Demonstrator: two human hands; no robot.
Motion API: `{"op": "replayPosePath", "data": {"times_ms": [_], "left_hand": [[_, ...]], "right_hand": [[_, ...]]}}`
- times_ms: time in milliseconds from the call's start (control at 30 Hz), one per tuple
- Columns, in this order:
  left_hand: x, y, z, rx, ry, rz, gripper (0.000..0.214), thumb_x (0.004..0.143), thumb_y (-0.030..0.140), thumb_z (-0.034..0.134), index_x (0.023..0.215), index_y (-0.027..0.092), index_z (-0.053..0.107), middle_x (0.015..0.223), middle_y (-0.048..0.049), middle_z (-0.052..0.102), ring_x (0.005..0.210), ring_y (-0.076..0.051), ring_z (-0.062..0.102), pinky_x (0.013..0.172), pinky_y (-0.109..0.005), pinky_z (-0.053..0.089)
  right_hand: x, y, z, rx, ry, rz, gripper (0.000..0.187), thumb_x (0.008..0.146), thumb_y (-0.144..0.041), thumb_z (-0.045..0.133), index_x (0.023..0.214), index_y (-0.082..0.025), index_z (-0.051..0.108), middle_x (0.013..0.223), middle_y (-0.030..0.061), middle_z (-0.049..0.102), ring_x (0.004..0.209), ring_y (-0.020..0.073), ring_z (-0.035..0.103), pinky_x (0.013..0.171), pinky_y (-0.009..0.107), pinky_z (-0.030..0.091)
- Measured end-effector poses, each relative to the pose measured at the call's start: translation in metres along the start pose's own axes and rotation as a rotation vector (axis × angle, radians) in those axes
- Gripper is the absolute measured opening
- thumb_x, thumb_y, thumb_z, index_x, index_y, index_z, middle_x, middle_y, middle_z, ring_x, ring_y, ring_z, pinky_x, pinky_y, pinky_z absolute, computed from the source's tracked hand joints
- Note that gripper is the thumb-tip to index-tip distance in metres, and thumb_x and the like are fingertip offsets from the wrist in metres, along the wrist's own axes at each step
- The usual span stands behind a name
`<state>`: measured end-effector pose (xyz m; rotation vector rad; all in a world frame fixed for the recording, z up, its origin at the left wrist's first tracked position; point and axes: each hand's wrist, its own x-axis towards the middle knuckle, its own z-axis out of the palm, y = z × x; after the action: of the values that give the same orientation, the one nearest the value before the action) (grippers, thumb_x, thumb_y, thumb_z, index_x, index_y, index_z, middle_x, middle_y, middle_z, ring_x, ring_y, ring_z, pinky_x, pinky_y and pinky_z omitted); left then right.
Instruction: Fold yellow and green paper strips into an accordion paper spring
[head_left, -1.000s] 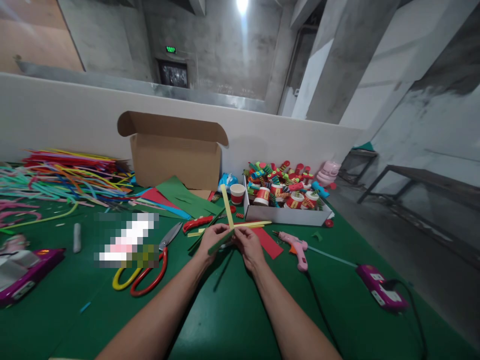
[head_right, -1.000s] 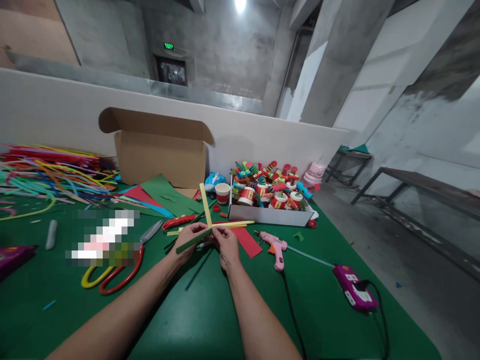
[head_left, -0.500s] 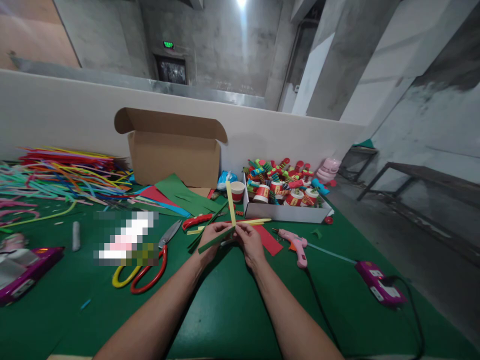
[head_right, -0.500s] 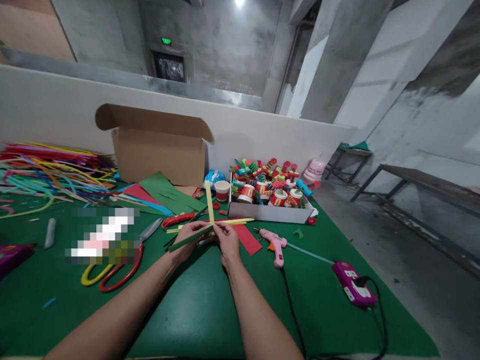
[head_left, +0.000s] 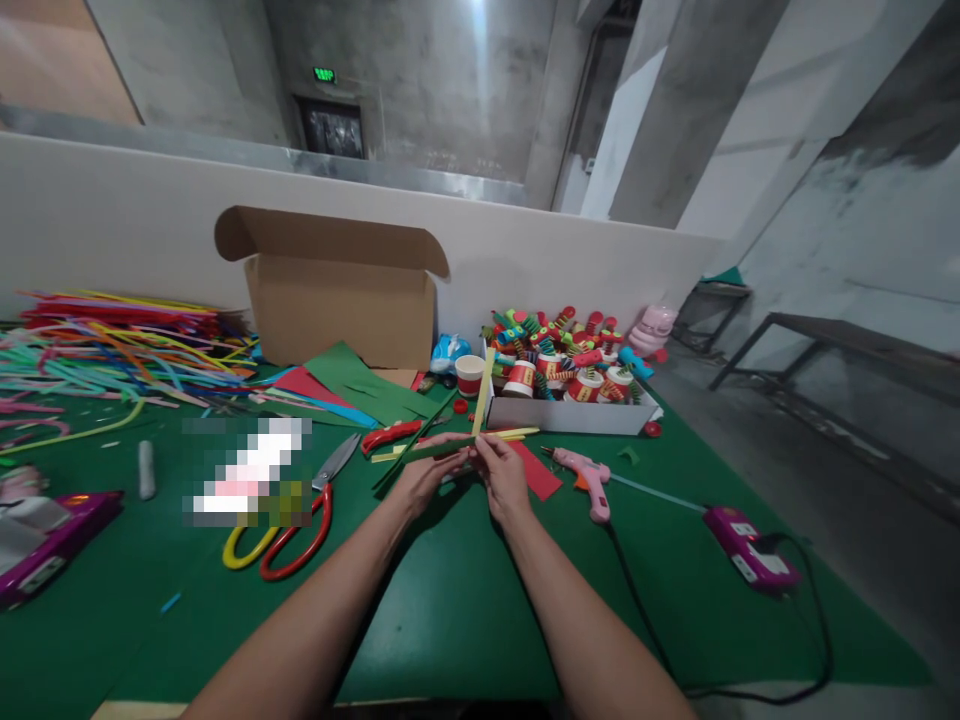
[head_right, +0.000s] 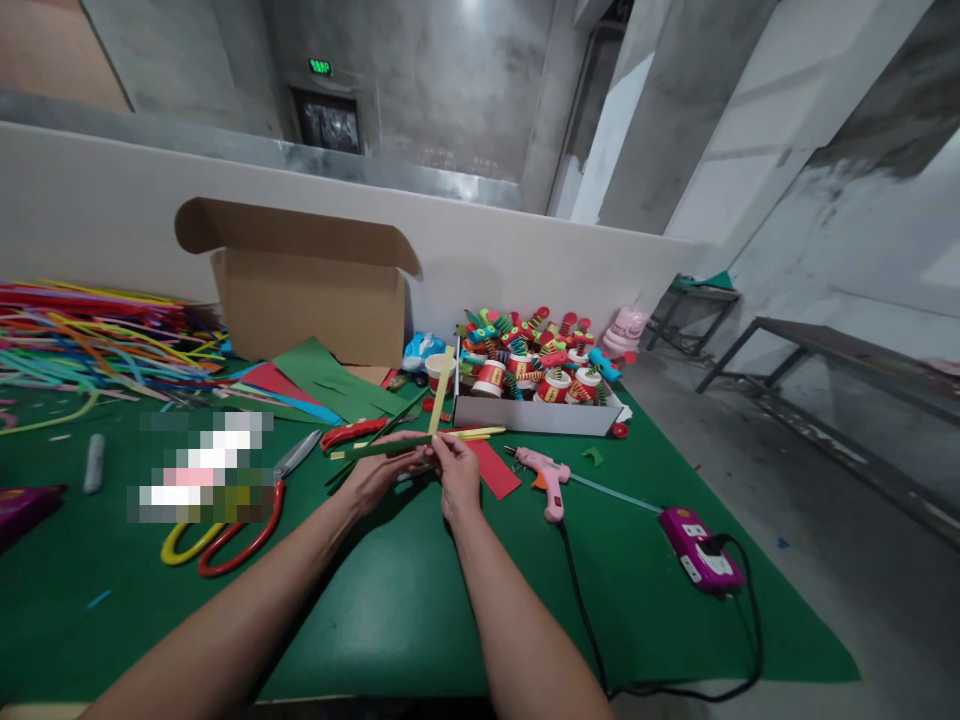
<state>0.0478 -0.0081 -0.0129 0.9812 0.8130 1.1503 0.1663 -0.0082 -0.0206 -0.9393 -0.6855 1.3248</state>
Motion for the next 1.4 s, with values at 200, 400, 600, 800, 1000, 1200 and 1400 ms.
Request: {"op": "replayPosePath", "data": {"times_ms": [200, 400, 600, 800, 1000, 1200, 1400], "left_hand": [[0.003, 0.001, 0.005, 0.042, 0.123, 0.051, 0.037, 0.048, 0.040, 0.081, 0.071, 0.015, 0.067, 0.068, -0.0053, 0.067, 0.061, -0.014, 0.057, 0.060, -0.026, 0.045], [0.004, 0.003, 0.001, 0.148, 0.222, 0.076, 0.032, 0.050, 0.040, 0.077, 0.060, 0.013, 0.064, 0.058, -0.0036, 0.062, 0.053, -0.011, 0.053, 0.054, -0.024, 0.040], [0.006, 0.002, -0.001, 0.183, 0.225, 0.084, 0.028, 0.053, 0.037, 0.075, 0.059, 0.013, 0.063, 0.053, -0.0006, 0.058, 0.049, -0.009, 0.048, 0.050, -0.022, 0.037], [0.007, -0.002, -0.002, 0.141, 0.190, 0.077, 0.028, 0.054, 0.036, 0.076, 0.066, 0.013, 0.067, 0.055, -0.0013, 0.060, 0.049, -0.009, 0.048, 0.050, -0.022, 0.037], [0.007, -0.004, -0.004, 0.132, 0.212, 0.049, 0.030, 0.054, 0.036, 0.076, 0.067, 0.011, 0.068, 0.061, -0.0049, 0.065, 0.053, -0.012, 0.054, 0.055, -0.024, 0.041], [0.009, -0.006, -0.007, 0.184, 0.218, 0.031, 0.031, 0.053, 0.038, 0.076, 0.063, 0.011, 0.065, 0.058, -0.0049, 0.063, 0.052, -0.012, 0.053, 0.052, -0.024, 0.039], [0.009, -0.005, -0.004, 0.167, 0.212, 0.089, 0.029, 0.056, 0.039, 0.074, 0.058, 0.014, 0.059, 0.052, 0.0004, 0.056, 0.049, -0.009, 0.047, 0.050, -0.022, 0.036]], "right_hand": [[-0.001, 0.002, 0.002, -0.053, -0.029, -0.046, 0.027, 0.055, -0.033, 0.076, 0.072, -0.018, 0.063, 0.062, -0.0019, 0.063, 0.059, 0.0121, 0.058, 0.066, 0.027, 0.048], [-0.005, -0.001, 0.003, -0.188, -0.073, -0.106, 0.023, 0.059, -0.032, 0.073, 0.073, -0.017, 0.065, 0.066, -0.0015, 0.064, 0.062, 0.0119, 0.058, 0.066, 0.026, 0.047], [-0.004, -0.001, 0.003, -0.220, -0.059, -0.117, 0.021, 0.060, -0.032, 0.072, 0.073, -0.017, 0.066, 0.069, -0.0005, 0.065, 0.063, 0.0123, 0.057, 0.066, 0.026, 0.047], [-0.002, -0.002, 0.001, -0.327, -0.085, -0.147, 0.019, 0.061, -0.034, 0.070, 0.068, -0.017, 0.066, 0.064, -0.0007, 0.064, 0.059, 0.0126, 0.056, 0.063, 0.026, 0.046], [-0.001, -0.002, -0.001, -0.269, -0.116, -0.070, 0.021, 0.057, -0.033, 0.073, 0.068, -0.016, 0.066, 0.063, -0.0006, 0.063, 0.058, 0.0123, 0.056, 0.063, 0.026, 0.046], [0.000, 0.000, -0.002, -0.191, -0.088, 0.010, 0.025, 0.052, -0.033, 0.077, 0.067, -0.016, 0.067, 0.061, -0.0009, 0.063, 0.056, 0.0111, 0.056, 0.063, 0.025, 0.046], [-0.001, 0.001, 0.000, -0.145, -0.024, 0.008, 0.023, 0.054, -0.033, 0.075, 0.068, -0.017, 0.067, 0.061, -0.0018, 0.063, 0.056, 0.0109, 0.057, 0.063, 0.026, 0.048]]}}
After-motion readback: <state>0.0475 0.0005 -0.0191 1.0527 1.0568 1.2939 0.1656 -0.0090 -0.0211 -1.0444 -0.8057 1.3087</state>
